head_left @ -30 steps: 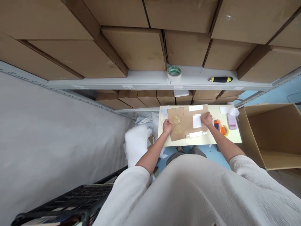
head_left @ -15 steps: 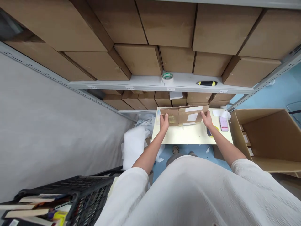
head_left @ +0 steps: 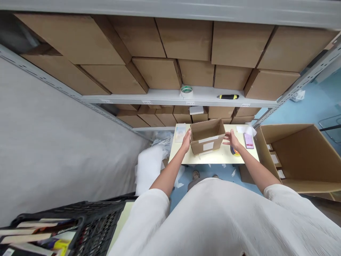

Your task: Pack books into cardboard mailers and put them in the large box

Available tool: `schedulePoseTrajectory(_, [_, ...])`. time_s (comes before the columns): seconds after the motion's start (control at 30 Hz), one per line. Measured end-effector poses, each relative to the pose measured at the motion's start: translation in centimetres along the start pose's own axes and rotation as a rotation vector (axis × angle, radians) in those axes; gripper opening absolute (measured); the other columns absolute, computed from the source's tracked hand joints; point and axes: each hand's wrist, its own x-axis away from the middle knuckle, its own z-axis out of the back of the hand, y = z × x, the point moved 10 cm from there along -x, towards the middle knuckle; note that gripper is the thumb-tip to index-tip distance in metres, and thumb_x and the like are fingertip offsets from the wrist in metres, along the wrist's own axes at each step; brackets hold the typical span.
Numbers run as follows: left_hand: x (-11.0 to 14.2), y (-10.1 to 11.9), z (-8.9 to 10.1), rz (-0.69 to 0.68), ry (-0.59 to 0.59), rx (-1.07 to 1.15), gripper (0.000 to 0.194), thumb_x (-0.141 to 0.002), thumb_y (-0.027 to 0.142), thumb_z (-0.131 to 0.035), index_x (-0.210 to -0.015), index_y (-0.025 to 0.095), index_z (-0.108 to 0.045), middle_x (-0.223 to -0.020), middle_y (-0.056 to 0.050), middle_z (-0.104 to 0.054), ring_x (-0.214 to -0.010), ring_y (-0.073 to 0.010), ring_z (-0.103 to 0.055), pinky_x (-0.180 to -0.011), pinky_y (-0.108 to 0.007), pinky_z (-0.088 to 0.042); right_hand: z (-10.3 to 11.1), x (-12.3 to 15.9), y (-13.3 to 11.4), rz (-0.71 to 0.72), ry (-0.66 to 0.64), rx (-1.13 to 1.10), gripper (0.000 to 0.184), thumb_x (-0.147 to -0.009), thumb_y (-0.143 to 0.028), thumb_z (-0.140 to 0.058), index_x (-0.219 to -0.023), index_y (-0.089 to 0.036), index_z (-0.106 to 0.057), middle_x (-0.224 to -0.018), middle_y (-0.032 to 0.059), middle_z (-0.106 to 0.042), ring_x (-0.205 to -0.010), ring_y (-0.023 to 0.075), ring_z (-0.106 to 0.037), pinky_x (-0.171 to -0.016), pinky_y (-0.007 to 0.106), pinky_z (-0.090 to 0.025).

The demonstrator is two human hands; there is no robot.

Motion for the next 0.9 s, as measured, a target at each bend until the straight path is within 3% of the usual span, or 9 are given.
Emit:
schedulePoseTrajectory(0.13, [-0.6,-0.4,0.9,0.059,-0.031,0.025,0.070,-0.101,0.059,-0.067,-0.161,0.026,-0.054,-0.165,-0.013,-0.059,-0.155,-0.0330,-0.053,-0.129,-0.049,-0.043,-0.9,0.4,-1.0,-0.007,-0.027,0.063,0.060,-0.098,-0.083,-0.053,-0.113,-0.027,-0.069,-0.131,0.0121,-0.073,-0.118,0.0278,-0.072,-0.093,0.042,-0.068])
schedulePoseTrajectory(0.33, [-1.4,-1.1,1.3,0.013,-0.146,-0.020,0.071,-0.094,0.040,-0.073,-0.160,0.026,-0.055,-0.162,-0.015,-0.060,-0.142,-0.0301,-0.064,-0.121,-0.050,-0.051,-1.5,-0.4,-0.8,-0.003,0.035,0.229,0.051,-0.081,-0.069,-0.084,-0.095,-0.025,-0.062,-0.106,0.0051,-0.073,-0.101,0.0220,-0.071,-0.087,0.037,-0.064])
schedulePoseTrajectory(0.47, [-2.4,-1.7,2.4,-0.020,-0.139,-0.138,0.065,-0.092,0.037,-0.073,-0.155,0.025,-0.061,-0.150,-0.015,-0.067,-0.120,-0.0253,-0.071,-0.108,-0.047,-0.060,-1.3,-1.1,-1.3,0.072,0.106,0.251,0.064,-0.066,-0.055,-0.096,-0.112,-0.025,-0.062,-0.111,0.0039,-0.069,-0.094,0.0207,-0.070,-0.082,0.039,-0.064])
schedulePoseTrajectory(0.63, [-3.2,-1.3,4.1,-0.084,-0.081,-0.264,0.059,-0.084,0.037,-0.082,-0.141,0.023,-0.072,-0.132,-0.011,-0.070,-0.080,-0.0149,-0.066,-0.097,-0.042,-0.062,-2.0,-1.5,-2.1,0.105,0.056,0.310,0.098,-0.065,-0.044,-0.093,-0.154,-0.032,-0.054,-0.138,0.0112,-0.061,-0.084,0.0190,-0.072,-0.075,0.041,-0.066])
schedulePoseTrajectory(0.77, [-3.2,-1.1,4.1,-0.085,-0.109,-0.289,0.060,-0.085,0.035,-0.081,-0.143,0.022,-0.070,-0.128,-0.009,-0.070,-0.074,-0.0135,-0.062,-0.091,-0.040,-0.062,-2.6,-1.4,-2.8,0.102,0.022,0.382,0.108,-0.068,-0.037,-0.090,-0.167,-0.035,-0.046,-0.151,0.0159,-0.056,-0.081,0.0187,-0.071,-0.074,0.042,-0.066])
schedulePoseTrajectory(0.9, [-3.0,-0.9,4.0,-0.097,-0.154,-0.254,0.063,-0.086,0.031,-0.078,-0.147,0.024,-0.065,-0.132,-0.009,-0.071,-0.076,-0.0134,-0.064,-0.090,-0.038,-0.062,-2.7,-1.1,-3.5,0.125,0.030,0.355,0.102,-0.070,-0.033,-0.085,-0.166,-0.036,-0.049,-0.160,0.0154,-0.053,-0.094,0.0214,-0.073,-0.091,0.048,-0.066])
